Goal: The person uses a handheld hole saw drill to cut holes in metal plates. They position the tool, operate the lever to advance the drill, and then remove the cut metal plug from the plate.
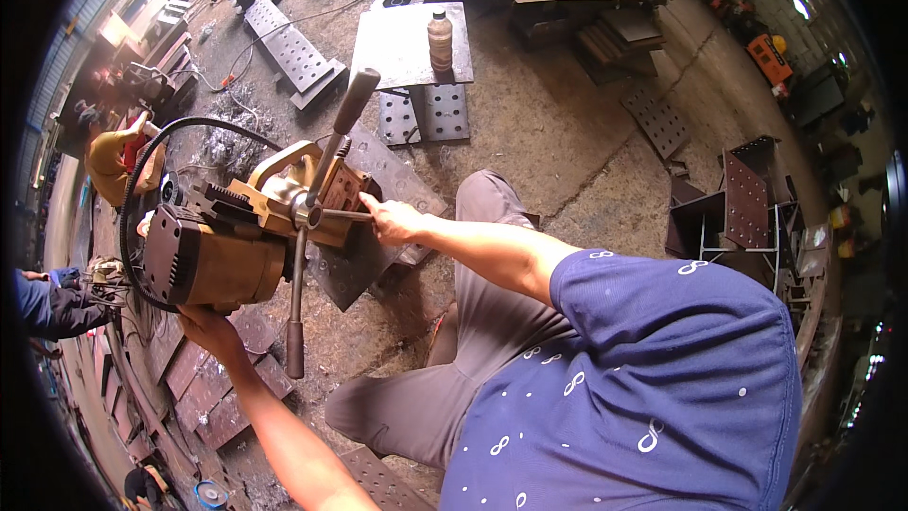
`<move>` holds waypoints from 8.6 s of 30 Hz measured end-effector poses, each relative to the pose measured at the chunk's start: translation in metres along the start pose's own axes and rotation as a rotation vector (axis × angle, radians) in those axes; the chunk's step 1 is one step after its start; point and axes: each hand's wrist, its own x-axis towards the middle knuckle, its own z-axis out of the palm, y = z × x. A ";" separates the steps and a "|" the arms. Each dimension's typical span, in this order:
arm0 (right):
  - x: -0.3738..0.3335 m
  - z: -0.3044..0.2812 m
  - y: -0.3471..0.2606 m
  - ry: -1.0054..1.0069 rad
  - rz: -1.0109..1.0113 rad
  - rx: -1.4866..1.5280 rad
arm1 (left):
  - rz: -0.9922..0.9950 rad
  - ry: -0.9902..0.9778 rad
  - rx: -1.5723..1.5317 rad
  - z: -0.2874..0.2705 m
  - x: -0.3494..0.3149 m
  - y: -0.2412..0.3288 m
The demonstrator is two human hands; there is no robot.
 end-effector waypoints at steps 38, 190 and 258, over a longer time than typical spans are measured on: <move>0.030 -0.070 -0.006 0.244 -0.071 -0.396 | 0.047 0.142 0.143 -0.027 -0.089 0.043; -0.133 -0.097 -0.299 -0.778 -1.018 -0.826 | 0.358 0.108 0.137 -0.003 -0.121 0.015; -0.144 -0.074 -0.297 -0.762 -1.021 -0.893 | 0.377 0.085 0.138 -0.008 -0.125 0.011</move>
